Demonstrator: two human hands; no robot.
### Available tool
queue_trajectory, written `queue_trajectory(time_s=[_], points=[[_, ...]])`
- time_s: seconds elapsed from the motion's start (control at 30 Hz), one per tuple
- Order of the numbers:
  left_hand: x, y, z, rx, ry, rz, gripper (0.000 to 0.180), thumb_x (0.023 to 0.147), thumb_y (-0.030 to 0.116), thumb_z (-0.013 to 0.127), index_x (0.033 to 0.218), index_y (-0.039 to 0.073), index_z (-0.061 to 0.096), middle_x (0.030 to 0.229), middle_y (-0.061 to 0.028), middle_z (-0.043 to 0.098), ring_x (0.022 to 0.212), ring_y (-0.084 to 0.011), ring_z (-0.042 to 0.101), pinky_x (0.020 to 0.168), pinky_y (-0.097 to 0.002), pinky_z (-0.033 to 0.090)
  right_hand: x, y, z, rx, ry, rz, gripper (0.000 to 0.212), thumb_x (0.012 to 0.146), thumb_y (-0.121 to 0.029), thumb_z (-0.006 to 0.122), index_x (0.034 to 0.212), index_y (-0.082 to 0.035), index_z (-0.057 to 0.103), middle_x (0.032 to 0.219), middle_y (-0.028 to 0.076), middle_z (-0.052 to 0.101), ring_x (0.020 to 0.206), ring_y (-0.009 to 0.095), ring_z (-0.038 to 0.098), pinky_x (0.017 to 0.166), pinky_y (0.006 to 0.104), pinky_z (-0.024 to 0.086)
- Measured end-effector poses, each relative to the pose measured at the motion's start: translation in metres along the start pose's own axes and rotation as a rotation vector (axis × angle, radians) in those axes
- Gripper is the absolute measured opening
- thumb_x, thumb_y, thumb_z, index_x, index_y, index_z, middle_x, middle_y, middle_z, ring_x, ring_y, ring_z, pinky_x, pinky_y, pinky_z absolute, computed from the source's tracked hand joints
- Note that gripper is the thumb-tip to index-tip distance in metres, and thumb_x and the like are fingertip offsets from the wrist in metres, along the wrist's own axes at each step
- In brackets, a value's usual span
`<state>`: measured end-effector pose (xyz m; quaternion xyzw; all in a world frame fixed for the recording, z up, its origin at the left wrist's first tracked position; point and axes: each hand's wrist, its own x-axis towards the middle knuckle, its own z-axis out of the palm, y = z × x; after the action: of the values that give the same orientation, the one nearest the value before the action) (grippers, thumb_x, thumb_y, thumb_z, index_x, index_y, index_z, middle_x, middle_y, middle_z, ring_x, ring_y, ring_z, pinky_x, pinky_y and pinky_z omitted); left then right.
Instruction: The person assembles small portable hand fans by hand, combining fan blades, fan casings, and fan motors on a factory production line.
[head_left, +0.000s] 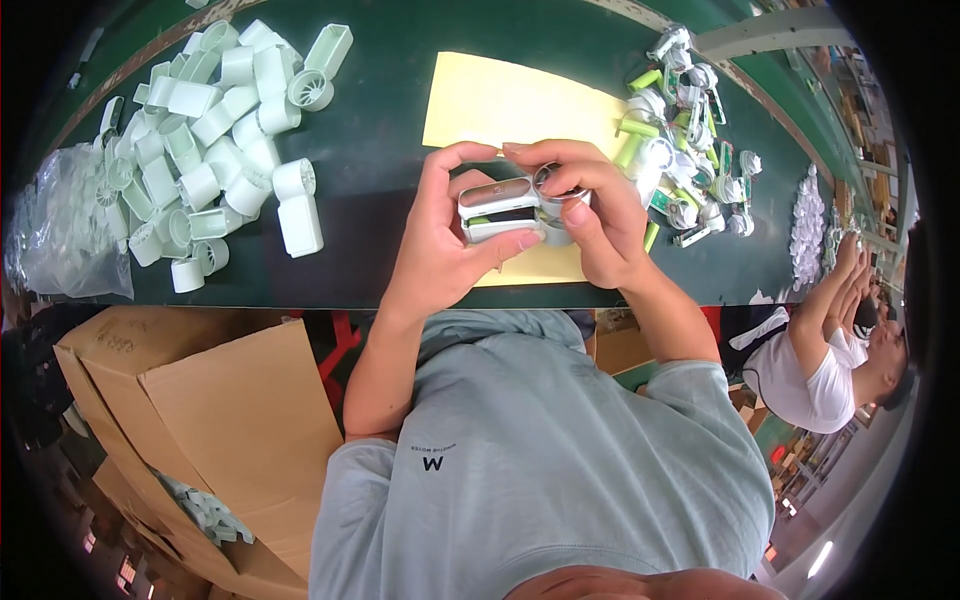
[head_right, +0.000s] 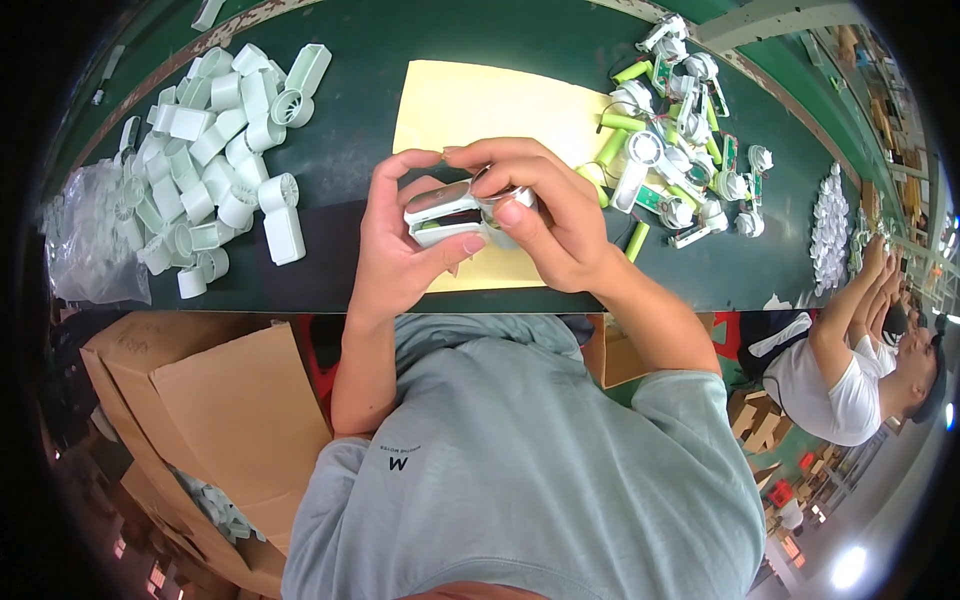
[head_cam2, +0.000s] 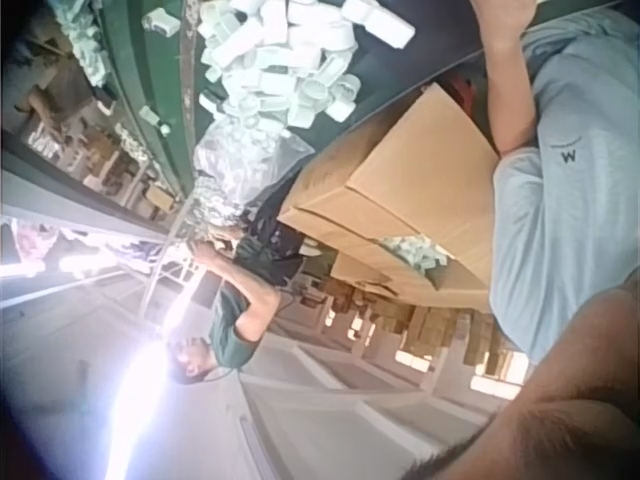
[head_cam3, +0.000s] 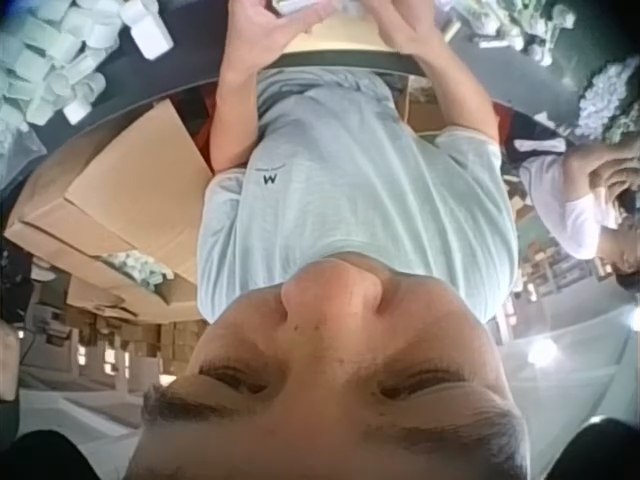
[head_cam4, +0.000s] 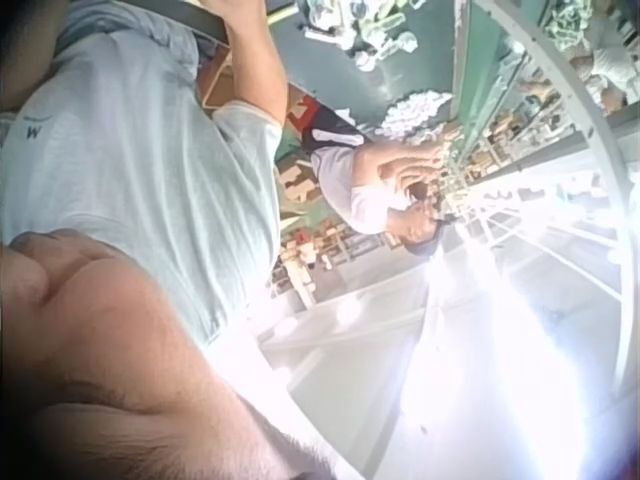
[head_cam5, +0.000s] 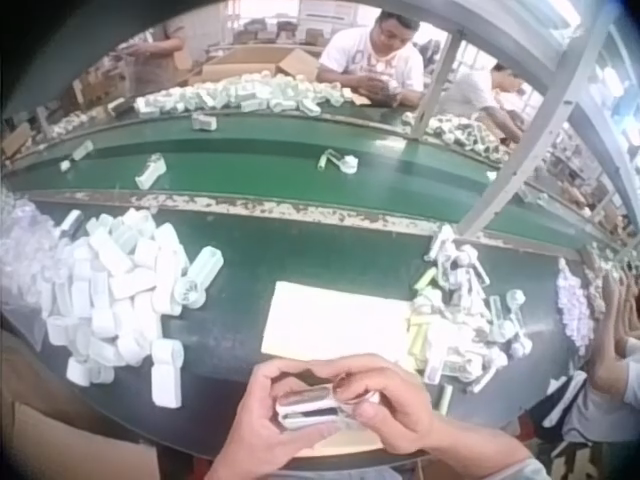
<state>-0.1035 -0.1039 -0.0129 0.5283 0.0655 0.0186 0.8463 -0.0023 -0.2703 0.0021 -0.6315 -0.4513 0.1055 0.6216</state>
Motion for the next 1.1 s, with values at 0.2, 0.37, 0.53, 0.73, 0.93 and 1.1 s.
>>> queue_trajectory(time_s=[0.2,0.37,0.53,0.73,0.93,1.1], points=[[0.0018,0.0027,-0.0029,-0.013,-0.036,-0.028,0.067,0.078,0.002,0.082,0.133,0.002,0.044,0.100,-0.0093,0.066,0.091,-0.0130,0.065,0.072,-0.0249,0.053,0.0004,-0.0036,0.0037,0.064,0.027,-0.048,0.020,0.103,-0.014,0.047,0.107,0.003,0.057,0.123,0.025,0.060,0.119,0.037,0.061,0.095,0.0419,0.051],[0.0016,0.0046,-0.0018,0.004,-0.028,-0.016,0.067,0.077,0.003,0.083,0.133,0.001,0.046,0.102,-0.0096,0.067,0.096,-0.0146,0.066,0.080,-0.0269,0.054,-0.0003,-0.0004,0.0044,0.022,0.032,-0.046,0.021,0.103,-0.015,0.046,0.108,0.003,0.055,0.122,0.025,0.059,0.119,0.039,0.061,0.096,0.0435,0.051],[0.0027,-0.0012,-0.0018,0.083,-0.025,0.092,0.068,0.076,0.005,0.085,0.132,0.001,0.047,0.102,-0.0104,0.068,0.097,-0.0154,0.067,0.082,-0.0283,0.054,-0.0030,0.0014,0.0054,0.019,0.065,-0.064,0.020,0.104,-0.016,0.046,0.109,0.002,0.054,0.123,0.026,0.059,0.119,0.040,0.060,0.096,0.0445,0.051],[0.0017,-0.0033,-0.0031,0.109,-0.021,0.108,0.067,0.076,0.006,0.085,0.131,0.001,0.049,0.100,-0.0120,0.070,0.097,-0.0167,0.068,0.083,-0.0287,0.054,-0.0019,0.0000,0.0012,-0.011,0.001,-0.086,0.021,0.103,-0.015,0.048,0.108,0.003,0.056,0.122,0.026,0.060,0.120,0.041,0.060,0.097,0.0459,0.051],[0.0009,0.0007,0.0015,0.143,-0.007,0.102,0.064,0.076,0.008,0.086,0.129,0.003,0.051,0.099,-0.0115,0.071,0.094,-0.0164,0.069,0.081,-0.0287,0.055,-0.0059,-0.0023,0.0011,-0.036,0.025,-0.095,0.020,0.102,-0.012,0.049,0.108,0.005,0.057,0.120,0.025,0.060,0.118,0.043,0.061,0.099,0.0488,0.050],[0.0034,0.0044,0.0004,0.284,-0.020,0.112,0.064,0.075,0.010,0.086,0.128,0.003,0.052,0.095,-0.0114,0.072,0.090,-0.0170,0.070,0.078,-0.0284,0.055,-0.0056,-0.0030,0.0044,0.006,0.080,-0.066,0.020,0.101,-0.011,0.049,0.106,0.005,0.058,0.113,0.024,0.062,0.116,0.043,0.061,0.098,0.0490,0.051]])
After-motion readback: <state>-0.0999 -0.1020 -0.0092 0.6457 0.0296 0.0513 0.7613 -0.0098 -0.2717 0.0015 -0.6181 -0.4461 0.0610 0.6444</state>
